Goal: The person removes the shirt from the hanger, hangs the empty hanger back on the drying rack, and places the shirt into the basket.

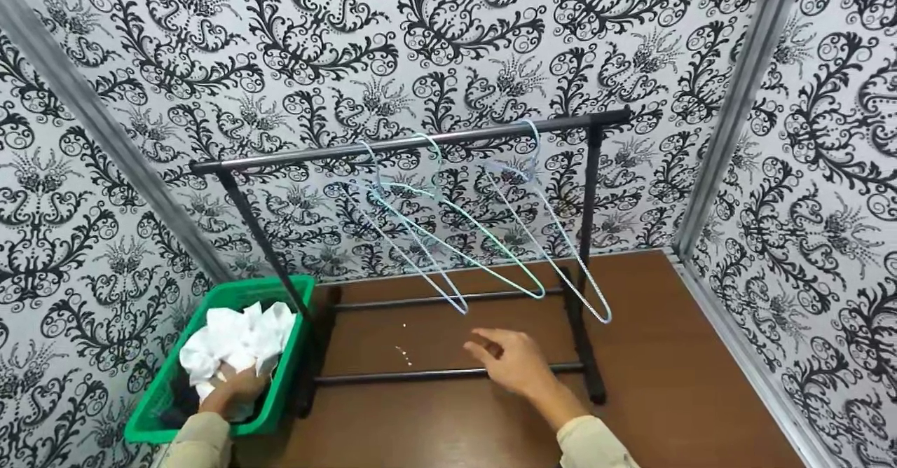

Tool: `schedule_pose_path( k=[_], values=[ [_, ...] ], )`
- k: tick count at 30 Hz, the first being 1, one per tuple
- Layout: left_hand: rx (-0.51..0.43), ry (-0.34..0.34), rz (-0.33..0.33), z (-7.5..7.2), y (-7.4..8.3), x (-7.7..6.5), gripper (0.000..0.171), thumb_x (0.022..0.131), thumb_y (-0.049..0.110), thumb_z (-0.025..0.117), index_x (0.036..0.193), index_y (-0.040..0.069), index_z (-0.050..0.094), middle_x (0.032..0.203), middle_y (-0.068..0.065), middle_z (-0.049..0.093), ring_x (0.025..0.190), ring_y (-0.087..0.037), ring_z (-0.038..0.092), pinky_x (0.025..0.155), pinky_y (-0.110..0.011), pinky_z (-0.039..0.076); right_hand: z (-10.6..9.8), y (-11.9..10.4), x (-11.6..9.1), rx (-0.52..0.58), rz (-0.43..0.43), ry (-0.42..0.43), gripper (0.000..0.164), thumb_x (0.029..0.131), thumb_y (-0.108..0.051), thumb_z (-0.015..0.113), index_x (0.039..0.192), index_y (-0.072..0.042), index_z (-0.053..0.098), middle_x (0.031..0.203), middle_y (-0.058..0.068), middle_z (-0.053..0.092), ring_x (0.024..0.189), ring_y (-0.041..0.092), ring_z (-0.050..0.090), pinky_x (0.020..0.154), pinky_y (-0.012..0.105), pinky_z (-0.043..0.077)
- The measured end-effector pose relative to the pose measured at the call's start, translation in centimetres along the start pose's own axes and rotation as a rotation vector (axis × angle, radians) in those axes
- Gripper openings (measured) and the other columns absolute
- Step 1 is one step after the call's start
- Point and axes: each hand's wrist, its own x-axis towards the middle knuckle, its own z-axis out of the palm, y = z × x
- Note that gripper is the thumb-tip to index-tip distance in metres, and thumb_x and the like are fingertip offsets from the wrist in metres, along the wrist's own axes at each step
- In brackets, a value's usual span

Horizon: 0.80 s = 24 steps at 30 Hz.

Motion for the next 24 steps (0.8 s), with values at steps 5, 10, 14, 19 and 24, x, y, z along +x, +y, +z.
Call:
schedule_pose_path(
  k=[5, 10, 14, 19, 24],
  values=[
    [-0.044, 0.023, -0.054, -0.4, 0.6, -1.9, 0.069, 0.105, 0.029, 0.043, 0.162, -0.007, 0.028, 0.167, -0.040, -0.026, 0.151, -0.066, -0.031, 0.107, -0.098, -0.004, 0.3, 0.2, -0.1, 0.014, -0.008, 0.015, 0.029, 0.102, -0.024, 0.072, 0.124, -0.007, 0.078, 0.100, 0.003, 0.082, 0.080, 0.002, 0.070, 0.072, 0.025, 0.061],
    [-0.057, 0.017, -0.061, -1.2, 1.5, -3.4, 0.072, 0.106, 0.027, 0.046, 0.164, -0.007, 0.021, 0.166, -0.042, -0.027, 0.151, -0.066, -0.032, 0.108, -0.096, -0.005, 0.3, 0.4, -0.2, 0.006, 0.005, 0.049, 0.027, 0.101, -0.024, 0.074, 0.123, -0.008, 0.079, 0.100, 0.001, 0.083, 0.079, 0.002, 0.069, 0.071, 0.023, 0.060],
    [-0.029, 0.003, -0.085, -1.2, 1.7, -3.6, 0.070, 0.109, 0.030, 0.042, 0.166, -0.005, 0.020, 0.166, -0.042, -0.026, 0.152, -0.066, -0.031, 0.111, -0.095, 0.000, -0.6, 0.7, -0.2, 0.002, 0.111, 0.113, 0.031, 0.102, -0.024, 0.074, 0.128, -0.008, 0.077, 0.099, 0.002, 0.082, 0.079, 0.000, 0.068, 0.072, 0.022, 0.058],
    [-0.025, 0.006, -0.079, -0.8, 1.9, -3.3, 0.067, 0.110, 0.030, 0.041, 0.165, -0.003, 0.025, 0.167, -0.042, -0.024, 0.152, -0.066, -0.029, 0.110, -0.096, 0.001, -3.0, 1.1, 0.2, 0.092, 0.272, 0.296, 0.037, 0.104, -0.022, 0.070, 0.136, -0.004, 0.070, 0.098, 0.010, 0.080, 0.074, 0.000, 0.069, 0.066, 0.021, 0.057],
    [-0.036, 0.039, -0.052, -0.4, 1.9, -4.0, 0.066, 0.110, 0.033, 0.039, 0.165, -0.001, 0.026, 0.167, -0.041, -0.023, 0.152, -0.067, -0.028, 0.107, -0.098, 0.000, -6.0, 1.0, 0.5, 0.216, 0.329, 0.449, 0.048, 0.108, -0.022, 0.064, 0.151, -0.004, 0.054, 0.092, -0.012, 0.079, 0.069, 0.000, 0.071, 0.059, 0.023, 0.059]
  ],
)
